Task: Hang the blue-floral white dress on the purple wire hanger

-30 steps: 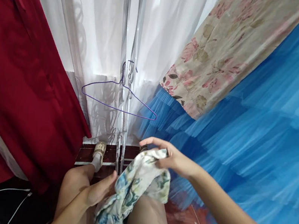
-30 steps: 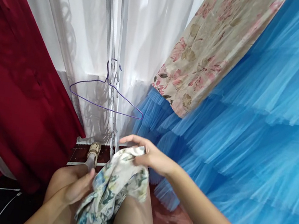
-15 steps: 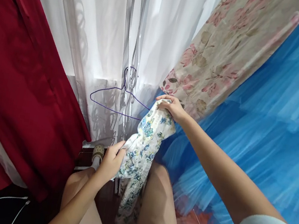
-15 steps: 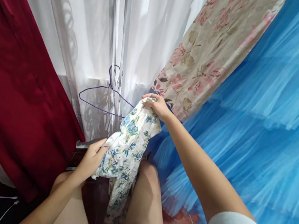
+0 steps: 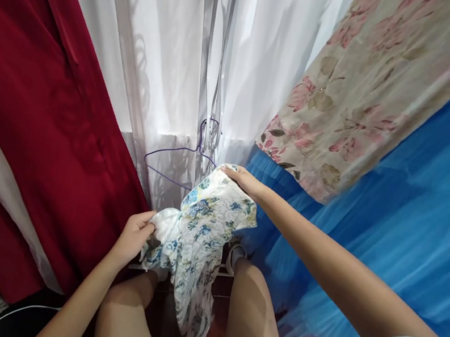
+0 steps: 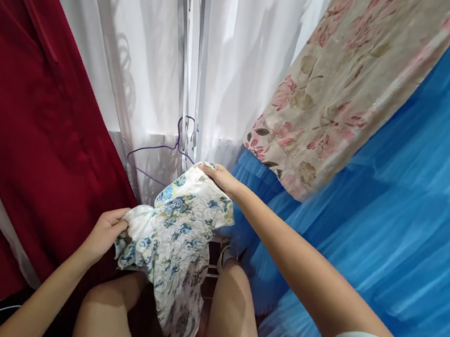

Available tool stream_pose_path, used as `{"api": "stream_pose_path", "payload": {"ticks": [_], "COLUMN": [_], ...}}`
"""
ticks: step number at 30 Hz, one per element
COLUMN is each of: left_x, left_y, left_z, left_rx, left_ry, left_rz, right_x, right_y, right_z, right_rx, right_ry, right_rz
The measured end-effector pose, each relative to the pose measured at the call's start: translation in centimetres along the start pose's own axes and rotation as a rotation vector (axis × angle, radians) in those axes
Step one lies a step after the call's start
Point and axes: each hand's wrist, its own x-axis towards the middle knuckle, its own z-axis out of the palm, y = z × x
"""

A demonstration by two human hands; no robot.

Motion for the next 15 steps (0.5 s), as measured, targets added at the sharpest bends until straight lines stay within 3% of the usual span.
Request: {"api": "stream_pose_path", "payload": {"ticks": [4, 7, 9, 12, 15], "left_x": [1.9, 4.5, 6.9, 11.0, 14.7], "left_y": [-1.7, -1.8, -0.6, 2.7, 6.5], "left_z": [-2.3, -5.2, -7.6, -10.3, -9.9], "left_rx": [0.280, 0.329, 0.350, 0.384, 0.411], "left_ry": [-0.150, -0.067, 0.042, 0.192, 0.330], "left_rz": [-0.005, -0.023, 0.002, 0.107, 0.294], "right_x": [-1.2, -1.5, -1.4, -1.1, -1.2], "right_y": [-1.1, -2.1, -2.6, -3.1, -2.9], "right_z": [-0.6, -1.2, -1.6, -1.9, -1.8], "right_rx": [0.063, 0.076, 0.068, 0.050, 0.027], "right_ry": [-0.059, -0.101, -0.105, -0.115, -0.101], "right_rz": [0.115, 0.119, 0.139, 0.220, 0.271]}}
